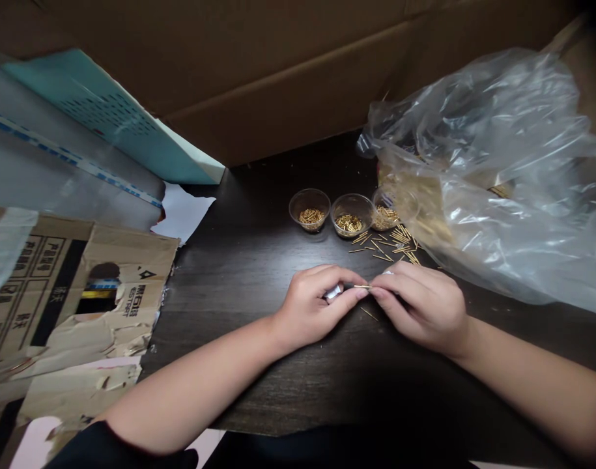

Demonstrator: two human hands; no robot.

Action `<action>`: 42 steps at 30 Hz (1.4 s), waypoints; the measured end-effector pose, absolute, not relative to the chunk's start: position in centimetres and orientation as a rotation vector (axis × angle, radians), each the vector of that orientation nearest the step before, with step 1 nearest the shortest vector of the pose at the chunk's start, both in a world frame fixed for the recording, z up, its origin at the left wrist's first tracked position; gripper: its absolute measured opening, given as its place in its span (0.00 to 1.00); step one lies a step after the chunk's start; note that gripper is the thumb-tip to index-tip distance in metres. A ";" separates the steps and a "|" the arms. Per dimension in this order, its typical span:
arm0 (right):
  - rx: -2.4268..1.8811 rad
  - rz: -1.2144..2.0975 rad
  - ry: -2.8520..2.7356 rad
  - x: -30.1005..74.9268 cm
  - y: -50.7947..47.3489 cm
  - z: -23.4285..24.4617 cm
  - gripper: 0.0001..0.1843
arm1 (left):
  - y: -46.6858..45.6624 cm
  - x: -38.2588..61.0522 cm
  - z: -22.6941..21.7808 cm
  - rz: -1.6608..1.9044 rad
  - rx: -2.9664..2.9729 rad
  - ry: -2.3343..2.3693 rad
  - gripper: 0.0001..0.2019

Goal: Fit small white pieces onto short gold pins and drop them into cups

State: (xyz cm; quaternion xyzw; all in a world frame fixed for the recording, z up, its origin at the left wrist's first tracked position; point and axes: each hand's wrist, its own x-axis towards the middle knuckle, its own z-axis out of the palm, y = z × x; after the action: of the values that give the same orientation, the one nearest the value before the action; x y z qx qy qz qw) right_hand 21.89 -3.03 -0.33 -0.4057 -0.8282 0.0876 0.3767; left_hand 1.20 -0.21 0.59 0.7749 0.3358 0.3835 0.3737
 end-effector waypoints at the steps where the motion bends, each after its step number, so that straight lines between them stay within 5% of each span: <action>1: -1.034 0.234 -2.108 21.9 -3.0 -0.3 0.04 | -0.2 1.2 0.6 0.976 1.981 0.860 0.05; 5: -1.044 0.236 -2.061 21.9 -3.0 -0.3 0.03 | -0.3 1.0 0.7 0.946 1.950 0.896 0.12; 42: -1.024 0.341 -2.069 21.7 -2.8 -0.4 0.03 | -0.4 1.0 0.4 0.953 2.131 0.840 0.04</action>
State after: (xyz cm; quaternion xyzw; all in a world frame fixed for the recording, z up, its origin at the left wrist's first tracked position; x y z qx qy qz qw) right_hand 21.74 -2.79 -0.44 -0.4036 -0.8153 0.1344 0.3929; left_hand 1.03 -0.44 0.45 0.8125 0.3202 0.3634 0.3245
